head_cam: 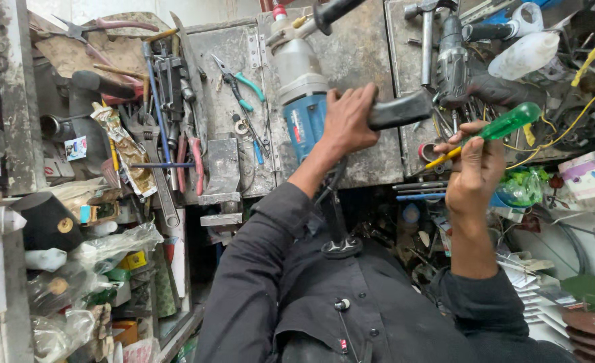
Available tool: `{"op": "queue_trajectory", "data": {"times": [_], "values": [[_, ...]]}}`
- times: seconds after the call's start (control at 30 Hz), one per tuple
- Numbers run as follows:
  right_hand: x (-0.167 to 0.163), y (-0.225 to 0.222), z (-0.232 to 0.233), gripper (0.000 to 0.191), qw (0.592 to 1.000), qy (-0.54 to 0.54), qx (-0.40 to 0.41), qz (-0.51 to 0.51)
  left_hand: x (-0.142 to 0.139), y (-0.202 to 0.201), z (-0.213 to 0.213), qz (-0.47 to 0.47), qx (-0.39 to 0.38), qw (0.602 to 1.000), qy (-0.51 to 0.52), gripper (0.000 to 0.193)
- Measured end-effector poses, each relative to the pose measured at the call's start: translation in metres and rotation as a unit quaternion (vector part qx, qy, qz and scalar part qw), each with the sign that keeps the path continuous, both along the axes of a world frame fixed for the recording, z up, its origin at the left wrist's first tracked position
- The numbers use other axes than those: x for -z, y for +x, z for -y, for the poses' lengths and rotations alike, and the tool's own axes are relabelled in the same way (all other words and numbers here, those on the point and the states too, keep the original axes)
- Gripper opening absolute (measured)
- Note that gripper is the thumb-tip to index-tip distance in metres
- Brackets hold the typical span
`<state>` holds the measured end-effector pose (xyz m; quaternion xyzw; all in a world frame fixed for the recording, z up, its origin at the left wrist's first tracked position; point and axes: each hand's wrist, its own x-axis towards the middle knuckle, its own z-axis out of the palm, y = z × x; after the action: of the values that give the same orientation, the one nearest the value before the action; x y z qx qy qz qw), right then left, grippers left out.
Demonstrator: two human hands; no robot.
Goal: The person works on a rotary hammer drill placed on a cluttered workbench. They use a screwdriver to unscrew and remove a side component, manipulate small parts and the drill's housing by hand, reposition the drill, and continue loosening and adjusting parts of the tool throughout the clip.
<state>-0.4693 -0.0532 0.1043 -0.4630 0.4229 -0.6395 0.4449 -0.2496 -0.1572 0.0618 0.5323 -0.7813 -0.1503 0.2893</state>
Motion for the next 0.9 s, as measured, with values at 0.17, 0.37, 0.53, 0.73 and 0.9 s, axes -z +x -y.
{"op": "queue_trajectory", "data": {"times": [0.17, 0.37, 0.53, 0.73, 0.9], "values": [[-0.017, -0.01, -0.022, 0.032, 0.999, -0.016, 0.025, -0.045, -0.024, 0.038, -0.037, -0.146, -0.012, 0.986, -0.076, 0.055], [-0.032, -0.017, -0.004, 0.035, 0.988, -0.013, 0.065, -0.14, -0.051, 0.054, -0.027, -0.273, -0.074, 0.952, -0.115, 0.05], [-0.028, 0.003, 0.025, 0.034, 0.993, -0.003, 0.052, -0.103, -0.044, 0.058, -0.006, -0.424, -0.057, 0.901, -0.071, 0.045], [-0.028, 0.023, 0.041, 0.029, 0.991, -0.013, 0.07, -0.115, -0.032, 0.056, 0.028, -0.478, 0.009, 0.878, -0.017, 0.039], [-0.02, 0.012, 0.054, 0.033, 0.992, -0.03, 0.061, -0.102, -0.014, 0.051, 0.037, -0.462, 0.009, 0.883, -0.083, 0.04]]}}
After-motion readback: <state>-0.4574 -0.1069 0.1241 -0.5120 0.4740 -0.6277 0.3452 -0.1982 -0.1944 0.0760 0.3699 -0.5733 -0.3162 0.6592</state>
